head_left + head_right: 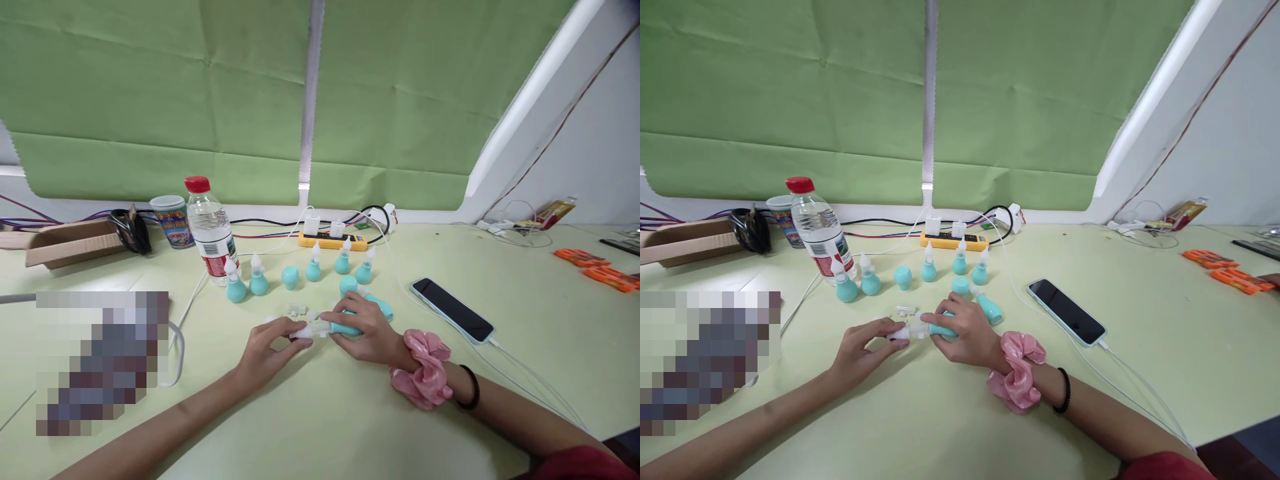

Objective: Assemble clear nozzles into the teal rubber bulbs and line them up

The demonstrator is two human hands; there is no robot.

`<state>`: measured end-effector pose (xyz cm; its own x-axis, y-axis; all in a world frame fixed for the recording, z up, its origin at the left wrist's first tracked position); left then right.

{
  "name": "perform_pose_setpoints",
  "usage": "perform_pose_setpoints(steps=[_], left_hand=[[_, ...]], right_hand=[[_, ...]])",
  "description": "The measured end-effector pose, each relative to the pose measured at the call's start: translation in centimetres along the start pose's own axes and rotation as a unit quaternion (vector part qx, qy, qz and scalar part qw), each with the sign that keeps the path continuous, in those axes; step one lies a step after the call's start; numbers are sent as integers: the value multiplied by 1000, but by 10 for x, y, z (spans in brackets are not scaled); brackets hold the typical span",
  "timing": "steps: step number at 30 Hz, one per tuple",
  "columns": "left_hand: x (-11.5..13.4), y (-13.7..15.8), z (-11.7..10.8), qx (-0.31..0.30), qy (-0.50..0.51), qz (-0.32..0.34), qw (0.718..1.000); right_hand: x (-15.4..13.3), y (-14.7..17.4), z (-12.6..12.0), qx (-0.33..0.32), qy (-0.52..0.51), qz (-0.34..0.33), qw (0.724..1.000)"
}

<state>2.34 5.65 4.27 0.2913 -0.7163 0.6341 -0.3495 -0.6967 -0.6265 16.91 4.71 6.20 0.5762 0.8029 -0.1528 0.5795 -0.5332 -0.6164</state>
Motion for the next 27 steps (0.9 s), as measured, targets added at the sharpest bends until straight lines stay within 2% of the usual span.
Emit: perform_pose_setpoints(steps=[2, 5, 8, 11, 15, 20, 24, 27], left_hand=[[0, 0, 2, -10, 18, -12, 1000], [-13, 2, 8, -39, 89, -125, 987], [-25, 7, 20, -85, 204, -248, 943], [-27, 8, 26, -103, 273, -292, 911], [-24, 5, 23, -99, 279, -301, 907], [-12, -4, 12, -96, 182, -260, 943], [0, -11, 5, -108, 147, -225, 957], [10, -15, 2, -126, 125, -194, 965]], right_hand=[[0, -1, 2, -18, -28, -8, 999], [-1, -2, 3, -53, -87, -18, 995], [-1, -4, 5, -92, -138, -10, 986], [-1, -5, 6, -120, -168, 7, 978], [2, -7, 6, -134, -207, 36, 969], [4, -7, 8, -152, -296, 85, 939], [3, -6, 8, -142, -329, 126, 925], [2, -5, 10, -161, -354, 145, 910]])
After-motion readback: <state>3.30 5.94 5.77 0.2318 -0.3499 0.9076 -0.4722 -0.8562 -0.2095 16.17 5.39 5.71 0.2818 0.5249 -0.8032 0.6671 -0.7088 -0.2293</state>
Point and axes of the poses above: each hand's wrist, its own y-axis away from the middle knuckle, its own z-axis out of the palm, x = y × z, the point moved 7 cm from there along -y, towards the middle knuckle, and after that the axes turned 3 degrees about -x, right-handed, at the moved point
